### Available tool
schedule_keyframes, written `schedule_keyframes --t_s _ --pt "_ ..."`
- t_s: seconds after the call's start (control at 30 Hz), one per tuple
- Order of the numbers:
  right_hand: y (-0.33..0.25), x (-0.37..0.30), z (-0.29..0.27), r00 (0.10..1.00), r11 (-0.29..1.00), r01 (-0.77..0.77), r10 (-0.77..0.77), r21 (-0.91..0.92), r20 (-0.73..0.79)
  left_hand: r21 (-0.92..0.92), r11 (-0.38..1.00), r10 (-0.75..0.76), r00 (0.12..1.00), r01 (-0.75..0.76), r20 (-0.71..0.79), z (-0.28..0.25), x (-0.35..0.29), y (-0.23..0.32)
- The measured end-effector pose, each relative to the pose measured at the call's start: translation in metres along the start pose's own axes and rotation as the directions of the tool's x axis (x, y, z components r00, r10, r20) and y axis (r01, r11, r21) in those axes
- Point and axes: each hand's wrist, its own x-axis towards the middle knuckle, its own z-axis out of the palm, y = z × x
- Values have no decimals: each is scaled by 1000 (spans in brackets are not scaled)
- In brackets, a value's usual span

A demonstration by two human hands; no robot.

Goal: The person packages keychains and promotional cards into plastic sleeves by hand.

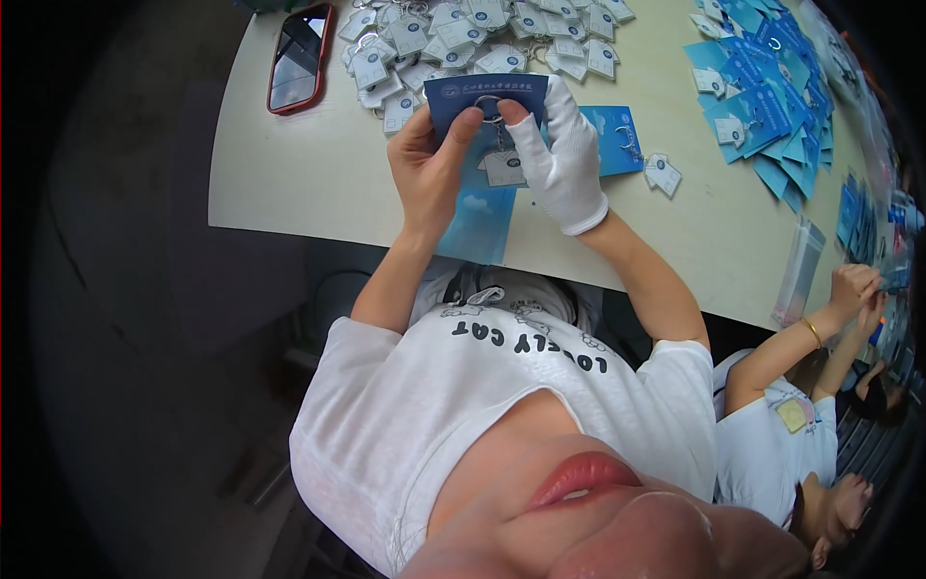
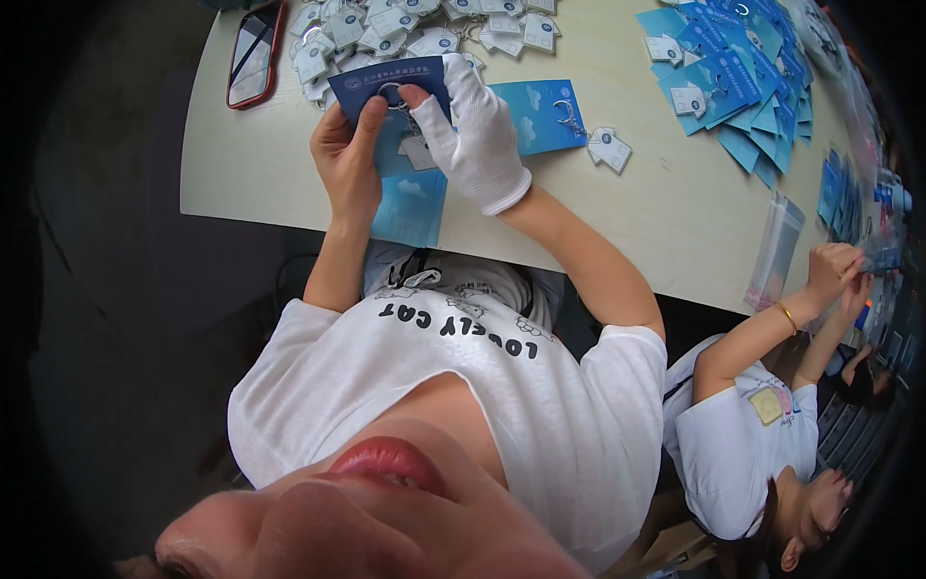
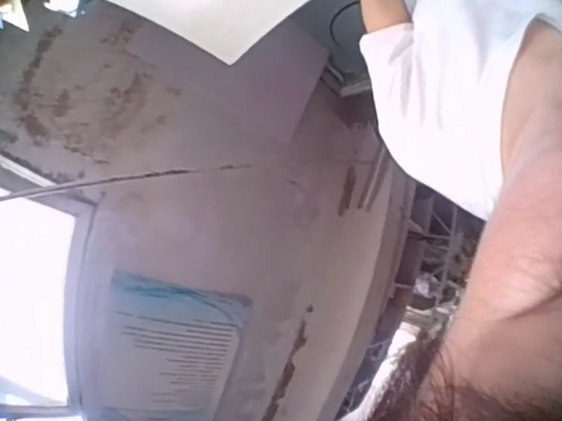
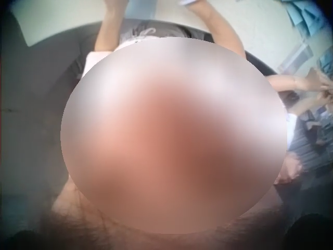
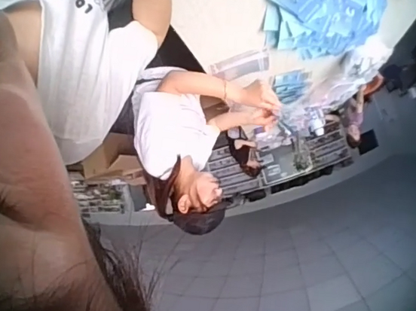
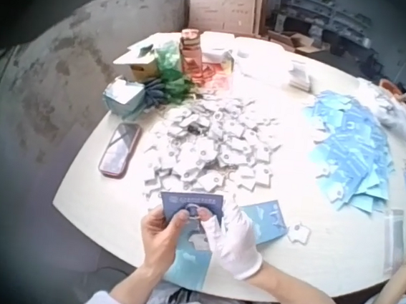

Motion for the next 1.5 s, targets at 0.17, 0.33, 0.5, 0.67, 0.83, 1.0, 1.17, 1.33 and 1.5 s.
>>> schedule_keyframes --t_s 0.17,0.33,0.5,0.67,0.83,1.0,1.17,1.33,1.5 --pt "-1 5 2 1000 994 -25 25 109 1 -48 998 -42 998 44 56 1 2 -4" --pt "7 4 -4 996 995 -37 29 97 83 -63 995 -70 992 77 106 2 0 -9" --pt "7 8 -13 987 996 -19 5 86 161 122 980 127 970 -155 209 -1 3 -8" --pt "2 42 -104 995 975 -100 104 198 -6 859 246 127 893 -449 431 -21 -5 15" --pt "8 50 -178 893 852 97 154 515 -422 819 218 49 844 -531 534 -14 -27 23" --pt "-22 34 -168 992 967 -49 77 250 -100 648 644 -51 822 -406 567 14 -20 19" --pt "-9 -11 -150 967 1000 3 -3 1 256 597 575 -32 713 -560 700 17 10 4" --pt "-4 -57 -116 975 993 56 -33 -100 221 597 702 -247 653 -388 716 32 30 -19" --pt "-18 -88 -115 955 943 295 -296 -155 15 548 819 -570 345 167 746 111 33 -39"
